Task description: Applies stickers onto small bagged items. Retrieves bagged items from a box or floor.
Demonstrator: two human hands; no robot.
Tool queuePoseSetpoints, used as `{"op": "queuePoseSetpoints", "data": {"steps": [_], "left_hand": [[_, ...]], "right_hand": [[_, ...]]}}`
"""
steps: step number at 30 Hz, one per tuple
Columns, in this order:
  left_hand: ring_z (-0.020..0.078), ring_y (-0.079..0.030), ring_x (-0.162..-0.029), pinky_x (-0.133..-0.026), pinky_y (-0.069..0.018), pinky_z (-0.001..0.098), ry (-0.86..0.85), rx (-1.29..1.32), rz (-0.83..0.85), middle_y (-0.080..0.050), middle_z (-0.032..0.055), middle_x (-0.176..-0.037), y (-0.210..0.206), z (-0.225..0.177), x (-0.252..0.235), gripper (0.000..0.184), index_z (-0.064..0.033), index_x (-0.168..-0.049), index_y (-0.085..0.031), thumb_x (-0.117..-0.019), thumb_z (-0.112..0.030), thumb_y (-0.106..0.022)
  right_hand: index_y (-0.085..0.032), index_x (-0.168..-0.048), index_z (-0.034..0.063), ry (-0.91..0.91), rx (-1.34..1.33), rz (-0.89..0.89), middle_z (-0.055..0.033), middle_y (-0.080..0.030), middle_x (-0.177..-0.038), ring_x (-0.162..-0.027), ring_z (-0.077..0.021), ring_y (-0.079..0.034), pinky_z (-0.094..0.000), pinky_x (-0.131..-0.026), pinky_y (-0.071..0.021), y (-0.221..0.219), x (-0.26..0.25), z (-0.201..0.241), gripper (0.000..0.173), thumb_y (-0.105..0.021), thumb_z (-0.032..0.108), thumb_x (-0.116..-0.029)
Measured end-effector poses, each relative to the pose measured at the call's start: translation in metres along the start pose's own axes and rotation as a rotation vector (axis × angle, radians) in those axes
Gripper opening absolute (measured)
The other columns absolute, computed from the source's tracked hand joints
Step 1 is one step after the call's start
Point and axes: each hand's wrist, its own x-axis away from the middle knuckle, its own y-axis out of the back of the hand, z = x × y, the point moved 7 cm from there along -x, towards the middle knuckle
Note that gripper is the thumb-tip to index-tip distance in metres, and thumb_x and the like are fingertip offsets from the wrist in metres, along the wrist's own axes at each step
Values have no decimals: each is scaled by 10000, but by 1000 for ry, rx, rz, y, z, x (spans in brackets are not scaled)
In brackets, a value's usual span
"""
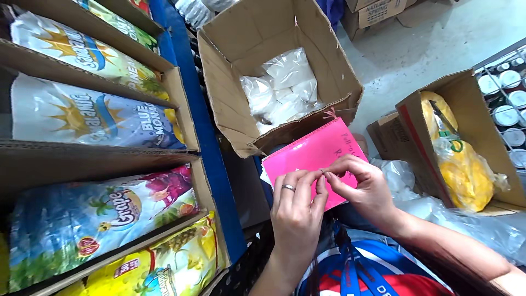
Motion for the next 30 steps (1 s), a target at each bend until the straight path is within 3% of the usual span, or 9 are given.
{"op": "queuePoseSetpoints", "data": {"steps": [7,12,19,21,24,26,28,30], "left_hand": [[144,-623,-881,-779,-483,175,-29,-38,-8,-688,87,-887,-5,0,-3,116,-59,-895,-744,-915,-153,-680],[125,-621,-895,-799,-488,170,-25,75,7,-689,72,-897,-9,9,-5,116,-42,-897,-723,-902,-146,-674],[6,-650,-870,-780,-547,133,165,345,-14,-675,67,-950,-2,58,-23,134,34,-932,-693,-906,-94,-662],[-26,-639,-824,-744,-547,126,213,362,-42,-670,45,-942,0,84,-37,140,46,-943,-680,-912,-89,-658],[-24,-638,-791,-718,-547,144,283,356,-86,-660,39,-932,-7,129,-62,146,50,-971,-663,-900,-77,-657],[-6,-641,-805,-726,-550,164,343,360,-94,-652,50,-955,-17,161,-80,152,48,-1006,-661,-903,-63,-659],[26,-642,-805,-731,-553,200,424,349,-82,-646,73,-968,-31,191,-94,166,53,-1047,-658,-932,-66,-644],[63,-644,-802,-741,-548,234,506,318,-69,-655,104,-967,-45,216,-101,187,65,-1067,-658,-950,-78,-633]], "right_hand": [[-736,-927,-21,44,55,-12,-42,-702,-901,-868,9,-638,-124,-802,-519,0,0,3,99,-685,63,-911],[-724,-915,-14,25,38,1,-34,-691,-892,-857,13,-626,-115,-788,-507,-1,-4,0,88,-673,57,-905],[-721,-950,3,28,136,7,-24,-697,-914,-860,5,-639,-149,-793,-528,8,-32,-14,123,-634,89,-942],[-731,-956,5,65,268,4,-47,-705,-911,-848,-42,-655,-202,-787,-545,15,-57,-20,136,-642,105,-938],[-716,-974,-43,104,481,67,-148,-690,-942,-821,-202,-691,-357,-749,-597,18,-110,-40,128,-683,70,-922],[-695,-987,-56,99,612,164,-190,-674,-952,-829,-290,-684,-452,-752,-586,14,-149,-63,135,-670,69,-942],[-690,-996,-71,35,770,294,-230,-671,-984,-888,-384,-683,-558,-780,-557,6,-185,-93,161,-633,75,-958],[-685,-1051,-90,-152,962,513,-280,-667,-1113,-1037,-469,-663,-646,-867,-515,-5,-213,-126,206,-596,86,-992]]}}
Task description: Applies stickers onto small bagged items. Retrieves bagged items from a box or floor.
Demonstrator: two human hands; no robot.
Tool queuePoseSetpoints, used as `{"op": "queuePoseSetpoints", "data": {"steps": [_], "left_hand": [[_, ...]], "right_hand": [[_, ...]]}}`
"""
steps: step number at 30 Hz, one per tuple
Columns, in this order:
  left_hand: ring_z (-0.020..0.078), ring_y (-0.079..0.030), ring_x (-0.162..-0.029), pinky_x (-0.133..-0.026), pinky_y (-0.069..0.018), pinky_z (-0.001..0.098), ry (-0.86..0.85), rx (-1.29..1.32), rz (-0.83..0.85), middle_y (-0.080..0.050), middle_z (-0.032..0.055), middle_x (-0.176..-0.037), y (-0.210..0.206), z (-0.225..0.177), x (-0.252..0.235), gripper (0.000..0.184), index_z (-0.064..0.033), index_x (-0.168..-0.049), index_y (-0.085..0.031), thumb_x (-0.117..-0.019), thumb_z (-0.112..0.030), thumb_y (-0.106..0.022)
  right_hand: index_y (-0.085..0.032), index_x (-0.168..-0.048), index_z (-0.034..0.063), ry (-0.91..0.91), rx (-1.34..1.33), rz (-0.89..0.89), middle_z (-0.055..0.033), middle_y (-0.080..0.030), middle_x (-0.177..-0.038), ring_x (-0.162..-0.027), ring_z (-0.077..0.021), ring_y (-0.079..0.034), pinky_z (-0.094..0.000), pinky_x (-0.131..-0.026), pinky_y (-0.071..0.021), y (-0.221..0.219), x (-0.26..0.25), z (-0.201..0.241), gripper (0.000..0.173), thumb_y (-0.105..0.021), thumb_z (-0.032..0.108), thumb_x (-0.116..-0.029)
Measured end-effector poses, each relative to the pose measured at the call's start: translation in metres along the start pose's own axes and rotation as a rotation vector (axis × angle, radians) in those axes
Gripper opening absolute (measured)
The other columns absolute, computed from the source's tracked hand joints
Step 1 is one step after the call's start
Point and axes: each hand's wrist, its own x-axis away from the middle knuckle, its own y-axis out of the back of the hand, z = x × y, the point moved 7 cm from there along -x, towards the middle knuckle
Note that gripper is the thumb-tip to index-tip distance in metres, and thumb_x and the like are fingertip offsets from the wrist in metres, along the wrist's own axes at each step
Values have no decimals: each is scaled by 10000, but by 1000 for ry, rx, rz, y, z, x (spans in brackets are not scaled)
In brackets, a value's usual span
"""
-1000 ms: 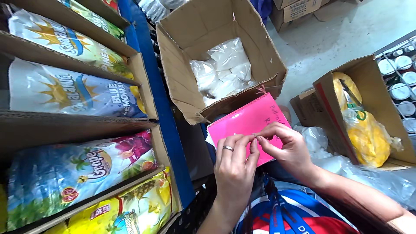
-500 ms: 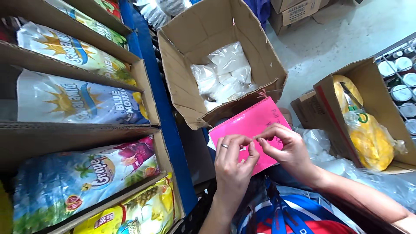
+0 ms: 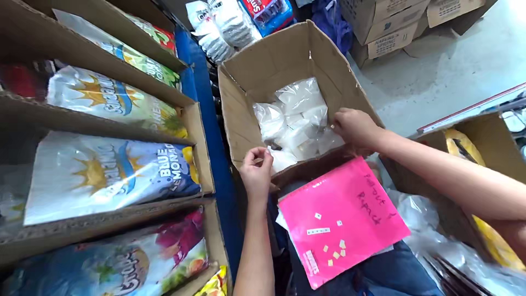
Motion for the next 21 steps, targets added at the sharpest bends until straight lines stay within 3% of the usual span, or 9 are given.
{"op": "queuePoseSetpoints", "data": {"steps": [3,5,10,16,18,21], "left_hand": [[133,-667,-818,-759,-566,298,107,-39,12,-669,158,-987,-12,31,-11,228,93,-1101,-655,-968,-88,-620],[180,-693,-838,-773,-589,340,159,-39,28,-679,187,-1004,-17,45,-10,242,109,-1119,-647,-964,-74,-613],[153,-714,-774,-717,-608,305,293,-33,70,-695,160,-978,-21,53,0,206,96,-1120,-639,-959,-32,-631],[55,-705,-698,-645,-611,214,275,17,3,-697,64,-894,-20,57,3,164,45,-1042,-654,-906,-47,-659],[34,-698,-699,-640,-608,196,260,50,-22,-691,50,-883,-21,58,4,165,42,-1021,-660,-892,-60,-667],[10,-690,-696,-634,-599,173,223,145,-31,-687,44,-866,-21,61,8,167,64,-1004,-640,-874,-36,-671]], "right_hand": [[-683,-1027,-91,-152,176,336,-308,-666,-1122,-1078,-511,-643,-700,-844,-496,-22,-40,-7,149,-614,30,-975],[-675,-1081,-100,-221,248,473,-316,-653,-1177,-1135,-510,-625,-694,-884,-486,-31,-65,-6,170,-611,15,-974],[-622,-1190,-139,-254,349,554,-332,-592,-1299,-1225,-507,-577,-675,-932,-468,-67,-143,2,244,-562,-9,-992],[-536,-1392,-66,-1,265,486,-309,-558,-1384,-1279,-510,-537,-689,-998,-430,-150,-248,44,452,-623,3,-954],[-534,-1421,-54,169,222,487,-302,-506,-1449,-1332,-521,-474,-701,-1043,-388,-190,-267,69,551,-702,-6,-899],[-545,-1440,29,337,229,536,-277,-521,-1444,-1289,-508,-513,-684,-1011,-411,-255,-275,103,583,-742,64,-893]]}}
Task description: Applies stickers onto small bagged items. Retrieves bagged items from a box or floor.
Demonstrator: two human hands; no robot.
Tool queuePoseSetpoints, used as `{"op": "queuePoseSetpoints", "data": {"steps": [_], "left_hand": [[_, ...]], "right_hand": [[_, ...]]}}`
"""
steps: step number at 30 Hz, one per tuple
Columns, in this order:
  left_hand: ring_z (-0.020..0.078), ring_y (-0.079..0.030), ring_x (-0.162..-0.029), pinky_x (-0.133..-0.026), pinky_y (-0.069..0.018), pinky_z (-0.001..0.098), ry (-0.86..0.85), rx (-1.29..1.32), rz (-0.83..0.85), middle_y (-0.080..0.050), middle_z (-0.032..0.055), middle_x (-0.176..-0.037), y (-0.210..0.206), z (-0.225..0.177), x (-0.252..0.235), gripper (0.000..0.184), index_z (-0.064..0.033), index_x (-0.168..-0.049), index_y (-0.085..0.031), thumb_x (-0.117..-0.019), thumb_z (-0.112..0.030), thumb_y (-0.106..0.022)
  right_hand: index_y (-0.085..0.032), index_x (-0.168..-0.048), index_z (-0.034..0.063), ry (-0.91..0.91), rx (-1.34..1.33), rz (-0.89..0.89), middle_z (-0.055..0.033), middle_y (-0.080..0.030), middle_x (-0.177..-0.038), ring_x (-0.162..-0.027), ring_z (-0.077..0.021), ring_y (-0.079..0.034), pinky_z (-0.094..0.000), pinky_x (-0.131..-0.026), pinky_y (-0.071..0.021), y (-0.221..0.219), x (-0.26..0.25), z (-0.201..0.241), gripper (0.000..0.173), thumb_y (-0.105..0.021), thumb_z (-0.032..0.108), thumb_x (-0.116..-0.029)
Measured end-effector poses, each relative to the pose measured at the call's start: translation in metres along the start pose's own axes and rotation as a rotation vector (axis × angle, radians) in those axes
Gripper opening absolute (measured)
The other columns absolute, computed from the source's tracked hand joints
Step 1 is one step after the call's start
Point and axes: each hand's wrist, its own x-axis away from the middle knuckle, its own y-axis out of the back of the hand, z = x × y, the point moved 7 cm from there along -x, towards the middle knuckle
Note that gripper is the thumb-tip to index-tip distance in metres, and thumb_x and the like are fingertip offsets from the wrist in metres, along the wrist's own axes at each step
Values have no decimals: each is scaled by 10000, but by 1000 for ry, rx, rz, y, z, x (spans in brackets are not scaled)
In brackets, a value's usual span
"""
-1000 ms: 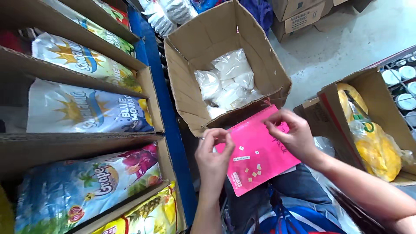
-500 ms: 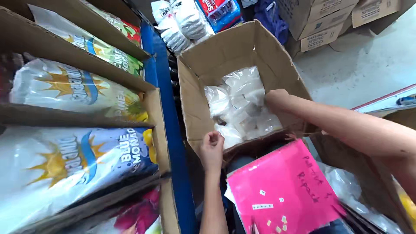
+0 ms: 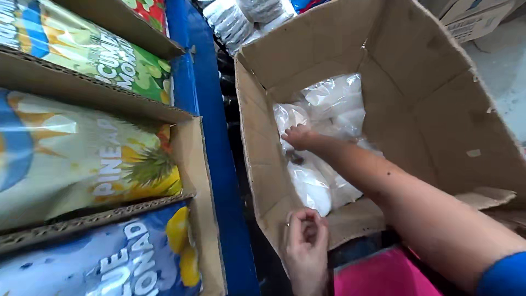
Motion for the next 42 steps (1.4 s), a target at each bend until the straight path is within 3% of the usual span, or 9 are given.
{"op": "queuePoseSetpoints", "data": {"steps": [6,13,22,32,34,36,38,40,42], "left_hand": [[-8,-682,-713,-662,-607,160,-130,78,11,-662,63,-906,1,0,-5,145,84,-948,-616,-852,-8,-674],[17,-687,-683,-613,-607,181,-53,134,-52,-675,59,-893,1,3,-6,158,67,-969,-631,-834,-6,-671],[74,-692,-690,-628,-605,227,-66,90,-77,-680,103,-891,10,-7,-4,159,90,-1034,-627,-889,25,-630],[12,-680,-726,-683,-583,186,-310,144,-93,-696,47,-866,34,-64,32,185,111,-1079,-599,-968,-32,-561],[-19,-668,-742,-680,-576,164,-452,189,-79,-689,-11,-877,43,-97,53,154,68,-1045,-601,-969,-56,-552],[-29,-669,-801,-701,-586,162,-623,269,-44,-687,-93,-943,49,-131,76,115,-66,-1047,-632,-1002,-164,-592],[-3,-685,-862,-715,-595,173,-758,301,2,-689,-132,-1015,49,-165,97,93,-214,-1065,-664,-1014,-277,-619],[11,-692,-901,-730,-607,184,-890,258,40,-677,-114,-1043,44,-199,122,68,-233,-1048,-659,-1009,-280,-627],[20,-689,-937,-762,-606,190,-1034,179,78,-667,-64,-1050,34,-231,145,87,-185,-1051,-639,-1017,-263,-623]], "right_hand": [[-566,-1401,-7,-74,-121,171,-278,-521,-1445,-1299,-477,-528,-642,-1045,-422,-60,-27,11,374,-515,49,-1035],[-573,-1380,-19,-28,-63,55,-293,-604,-1328,-1222,-496,-585,-656,-994,-453,0,14,-11,349,-461,-5,-1049],[-621,-1160,-81,92,-256,-537,-263,-668,-1064,-995,-418,-673,-590,-917,-519,158,189,-30,206,-494,35,-1048],[-563,-1046,17,398,-715,-937,-6,-608,-867,-718,-41,-579,-229,-668,-520,177,426,23,100,-481,72,-1032],[-573,-1019,174,636,-852,-1039,88,-629,-913,-770,15,-596,-191,-694,-536,179,466,37,72,-511,136,-1023],[-636,-1041,303,808,-1107,-1122,147,-646,-946,-903,-3,-639,-308,-893,-581,182,501,50,68,-587,270,-1007],[-700,-1066,240,907,-1531,-1229,92,-706,-966,-984,-86,-692,-431,-1017,-563,183,524,51,187,-516,213,-1046],[-575,-1024,164,986,-1807,-1326,69,-691,-837,-833,-73,-712,-318,-852,-617,190,530,33,331,-256,158,-1110],[-516,-944,101,1226,-1761,-1286,35,-680,-738,-666,-38,-687,-189,-626,-583,197,526,1,276,-281,62,-1084]]}}
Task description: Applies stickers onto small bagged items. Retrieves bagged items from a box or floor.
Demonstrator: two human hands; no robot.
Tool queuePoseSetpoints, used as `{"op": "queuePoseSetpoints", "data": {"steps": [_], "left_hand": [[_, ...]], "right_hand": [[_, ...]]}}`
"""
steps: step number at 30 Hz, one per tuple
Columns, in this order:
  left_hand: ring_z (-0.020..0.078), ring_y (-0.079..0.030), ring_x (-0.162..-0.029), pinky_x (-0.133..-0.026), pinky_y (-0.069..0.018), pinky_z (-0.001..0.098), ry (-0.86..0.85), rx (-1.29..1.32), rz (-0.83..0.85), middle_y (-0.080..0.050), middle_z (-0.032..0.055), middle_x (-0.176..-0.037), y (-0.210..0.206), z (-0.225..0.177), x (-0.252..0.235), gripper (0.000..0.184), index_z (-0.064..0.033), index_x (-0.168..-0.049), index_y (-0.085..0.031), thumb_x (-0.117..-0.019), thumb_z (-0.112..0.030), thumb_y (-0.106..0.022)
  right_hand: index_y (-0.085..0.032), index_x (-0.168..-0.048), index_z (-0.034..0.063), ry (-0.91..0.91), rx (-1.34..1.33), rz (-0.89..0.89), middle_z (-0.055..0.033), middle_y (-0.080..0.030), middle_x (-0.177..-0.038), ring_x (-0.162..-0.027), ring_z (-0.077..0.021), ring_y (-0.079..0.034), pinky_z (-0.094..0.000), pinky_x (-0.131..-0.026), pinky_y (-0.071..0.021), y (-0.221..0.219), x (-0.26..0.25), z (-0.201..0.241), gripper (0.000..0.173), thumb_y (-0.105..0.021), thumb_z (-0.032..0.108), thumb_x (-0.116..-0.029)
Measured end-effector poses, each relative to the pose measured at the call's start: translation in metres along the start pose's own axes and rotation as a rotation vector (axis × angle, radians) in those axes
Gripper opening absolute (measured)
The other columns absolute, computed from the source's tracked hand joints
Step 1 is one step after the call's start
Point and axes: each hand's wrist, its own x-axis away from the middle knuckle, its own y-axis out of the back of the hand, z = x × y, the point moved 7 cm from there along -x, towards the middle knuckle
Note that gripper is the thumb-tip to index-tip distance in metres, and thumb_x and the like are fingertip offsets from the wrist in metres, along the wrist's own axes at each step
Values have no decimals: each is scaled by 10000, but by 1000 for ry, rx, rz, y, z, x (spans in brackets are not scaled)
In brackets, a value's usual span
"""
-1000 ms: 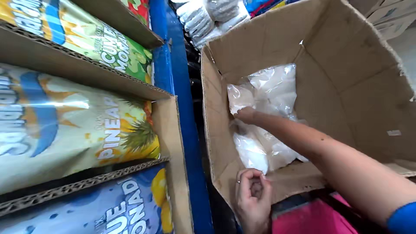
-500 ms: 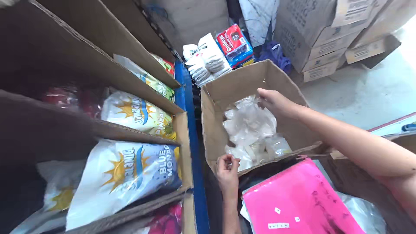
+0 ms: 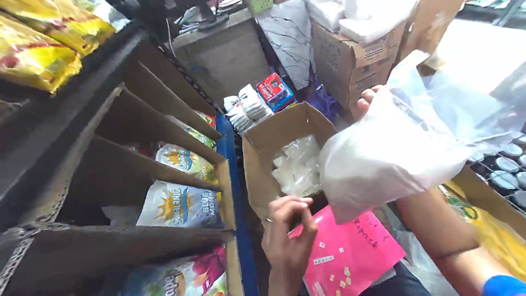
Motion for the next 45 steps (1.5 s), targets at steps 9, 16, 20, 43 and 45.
{"op": "queuePoseSetpoints", "data": {"steps": [9,16,20,43,45], "left_hand": [[115,-638,-950,-871,-525,175,-517,-174,118,-623,76,-992,-51,-75,-22,98,-56,-1015,-602,-1004,-150,-629],[195,-639,-939,-848,-528,238,-640,-285,278,-657,108,-1006,-57,-94,-19,103,-41,-1069,-649,-982,-98,-646],[186,-647,-1023,-918,-529,237,-593,-263,316,-661,114,-1065,-54,-93,-13,169,-30,-1135,-667,-975,-84,-656],[18,-625,-1122,-898,-553,205,-150,-15,378,-616,-82,-1246,-38,-37,22,220,-200,-1244,-646,-1047,-187,-549],[53,-639,-1105,-889,-563,227,-86,33,427,-615,-13,-1217,-40,-19,32,192,-113,-1202,-642,-1040,-113,-539]], "right_hand": [[-669,-1153,73,-326,-304,613,54,-728,-917,-866,9,-703,-129,-800,-561,-77,46,29,207,-653,166,-969],[-636,-1218,60,-124,-367,782,38,-715,-940,-896,-5,-692,-131,-845,-543,-71,45,35,281,-647,204,-977],[-648,-1164,64,-194,-460,789,44,-707,-909,-891,-16,-692,-145,-847,-547,-70,46,37,254,-660,224,-967],[-651,-1090,167,-140,-53,-1,30,-716,-898,-775,-93,-724,-245,-618,-618,-55,168,150,286,-367,140,-1077],[-643,-1077,179,-105,145,-171,31,-694,-900,-799,-77,-711,-221,-607,-596,-40,208,180,243,-401,163,-1083]]}}
